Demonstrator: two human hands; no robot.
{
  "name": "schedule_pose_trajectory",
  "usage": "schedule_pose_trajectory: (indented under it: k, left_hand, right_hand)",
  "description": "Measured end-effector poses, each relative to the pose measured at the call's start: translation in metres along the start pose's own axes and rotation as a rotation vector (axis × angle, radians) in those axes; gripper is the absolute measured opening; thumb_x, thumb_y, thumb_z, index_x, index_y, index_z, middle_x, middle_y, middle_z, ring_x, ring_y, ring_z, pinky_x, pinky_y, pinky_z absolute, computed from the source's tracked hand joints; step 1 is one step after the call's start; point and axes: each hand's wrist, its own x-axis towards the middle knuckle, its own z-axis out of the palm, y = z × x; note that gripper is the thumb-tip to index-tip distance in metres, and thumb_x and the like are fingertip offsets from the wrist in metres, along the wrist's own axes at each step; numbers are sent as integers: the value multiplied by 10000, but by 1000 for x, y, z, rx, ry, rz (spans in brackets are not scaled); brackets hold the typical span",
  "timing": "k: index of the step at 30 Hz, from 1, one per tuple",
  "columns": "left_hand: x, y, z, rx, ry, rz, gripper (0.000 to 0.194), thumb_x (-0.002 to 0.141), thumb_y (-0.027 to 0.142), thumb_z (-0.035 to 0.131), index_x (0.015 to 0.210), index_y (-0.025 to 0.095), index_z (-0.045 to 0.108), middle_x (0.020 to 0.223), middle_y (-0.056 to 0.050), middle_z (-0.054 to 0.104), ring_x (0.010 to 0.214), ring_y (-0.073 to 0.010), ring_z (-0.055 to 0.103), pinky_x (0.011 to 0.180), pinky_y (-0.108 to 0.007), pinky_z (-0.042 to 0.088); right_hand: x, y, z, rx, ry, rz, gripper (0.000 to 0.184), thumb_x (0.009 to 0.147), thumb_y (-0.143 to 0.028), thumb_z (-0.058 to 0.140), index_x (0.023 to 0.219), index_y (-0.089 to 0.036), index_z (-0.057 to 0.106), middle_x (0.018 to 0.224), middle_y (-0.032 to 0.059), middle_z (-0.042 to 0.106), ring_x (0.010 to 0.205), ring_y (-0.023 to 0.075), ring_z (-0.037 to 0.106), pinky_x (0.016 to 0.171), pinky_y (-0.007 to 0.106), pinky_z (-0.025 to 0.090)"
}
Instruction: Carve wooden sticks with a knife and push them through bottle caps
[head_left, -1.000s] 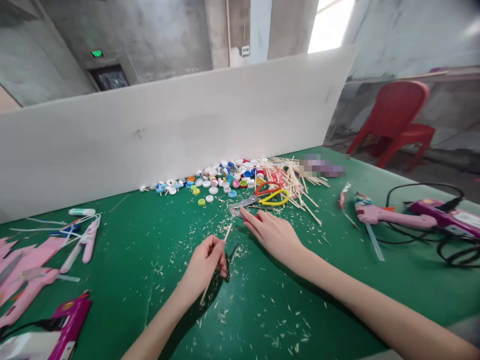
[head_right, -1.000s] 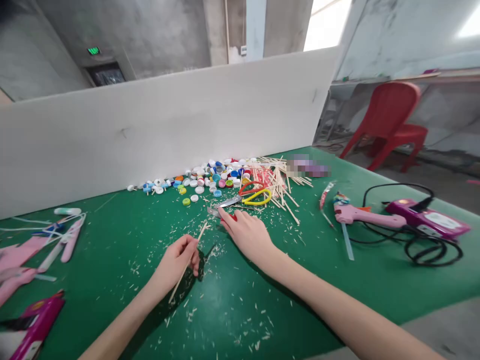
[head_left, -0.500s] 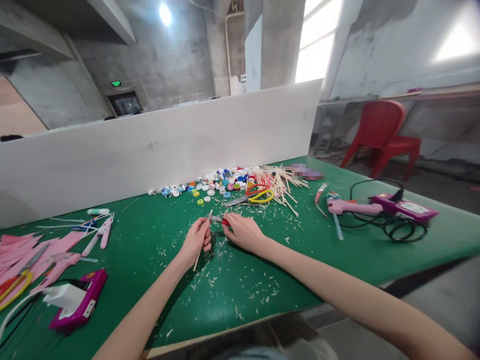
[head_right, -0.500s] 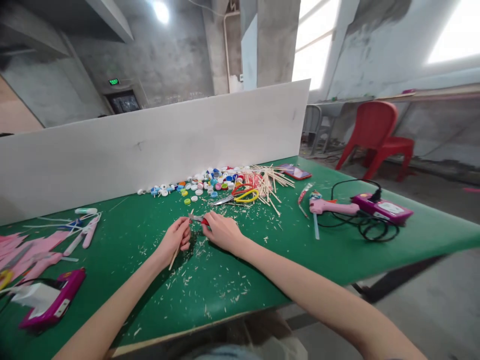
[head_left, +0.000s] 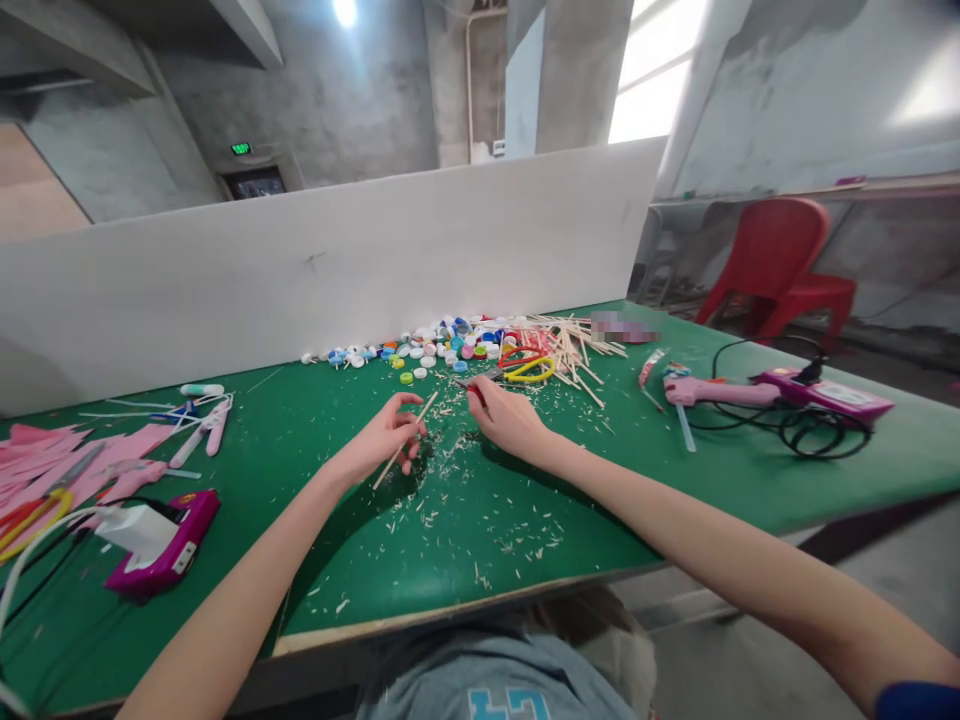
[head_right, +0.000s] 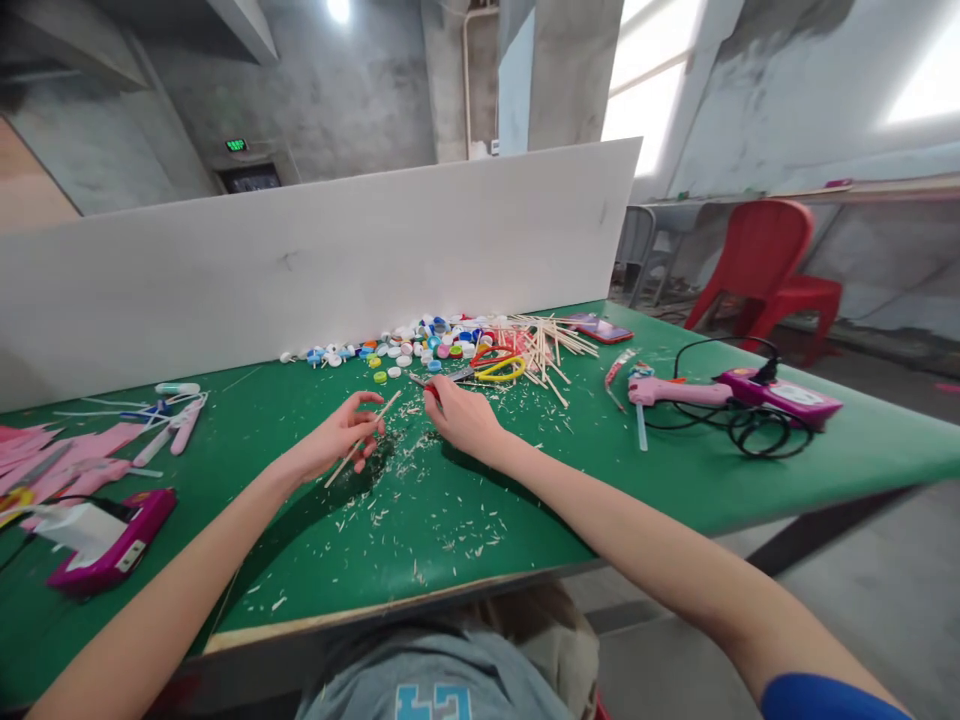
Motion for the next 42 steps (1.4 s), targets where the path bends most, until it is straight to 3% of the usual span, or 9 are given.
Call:
schedule_pose_trajectory:
  k: [5, 9, 12, 17, 21, 27, 30, 34, 42]
  left_hand:
    - [0, -1, -4, -7, -30, -40, 159, 837, 297, 561, 940, 178, 586, 867, -38, 581, 578, -84, 557, 468, -221, 508]
    - [3, -4, -10, -122, 15, -11, 187, 774, 197, 602, 945, 140, 654, 861, -72, 634, 686, -115, 623, 690, -273, 568]
    - [7, -8, -15, -118, 67, 36, 209, 771, 265, 682, 943, 150, 655, 875, -64, 638, 783, -136, 641, 807, -301, 555]
    - [14, -16, -19, -81, 221, 116, 330, 843, 480, 602, 876, 159, 666, 691, 13, 532, 635, -81, 511, 646, -210, 467]
    - [20, -23, -21, -37, 335, 151, 380, 784, 538, 642, 821, 161, 671, 781, -5, 565, 712, -93, 507, 684, -201, 455]
    - [26, -30, -19, 104, 292, 174, 362, 815, 531, 576, 805, 175, 642, 886, -42, 622, 843, -163, 574, 787, -273, 501]
    - [26, -29, -16, 226, 278, 184, 325, 831, 486, 547, 784, 177, 634, 830, -29, 620, 791, -155, 560, 732, -253, 480]
    - [23, -28, -12, 353, 303, 202, 287, 830, 452, 548, 792, 180, 627, 753, 7, 597, 689, -126, 501, 681, -233, 422]
    - [23, -31, -12, 456, 325, 226, 302, 859, 464, 533, 774, 178, 581, 717, 28, 536, 677, -118, 442, 655, -233, 337]
  right_hand:
    - [2, 6, -7, 15, 9, -22, 352, 1025, -346, 229, 1144, -150, 496, 1028, 80, 643, 762, 146, 590, 603, 252, 294]
    - [3, 13, -8, 7, -20, -88, 373, 1030, -360, 211, 1177, -153, 485, 1055, 83, 635, 769, 143, 588, 611, 249, 304]
    - [4, 17, -7, -10, -32, -122, 405, 1034, -372, 173, 1188, -155, 479, 1069, 81, 630, 770, 142, 583, 607, 254, 298]
    - [5, 19, -5, -52, -41, -185, 433, 1031, -377, 155, 1186, -153, 491, 1051, 76, 638, 760, 139, 572, 583, 258, 258]
    - [4, 19, -5, -113, -80, -288, 465, 1028, -384, 164, 1097, -147, 557, 872, 65, 651, 642, 123, 521, 548, 267, 180]
    - [2, 18, -5, -168, -153, -501, 465, 1038, -388, 202, 1289, -184, 537, 972, 71, 672, 574, 88, 485, 534, 265, 152]
    - [1, 17, -2, -185, -169, -577, 448, 1041, -373, 243, 1389, -219, 480, 1013, 67, 670, 575, 80, 485, 529, 269, 153]
    - [0, 15, 0, -266, -183, -681, 439, 1043, -369, 279, 1447, -282, 427, 882, 32, 655, 529, 59, 430, 518, 262, 168]
    - [1, 8, -3, -308, -219, -715, 444, 1025, -313, 329, 1463, -335, 402, 795, -1, 597, 476, 50, 294, 493, 257, 128]
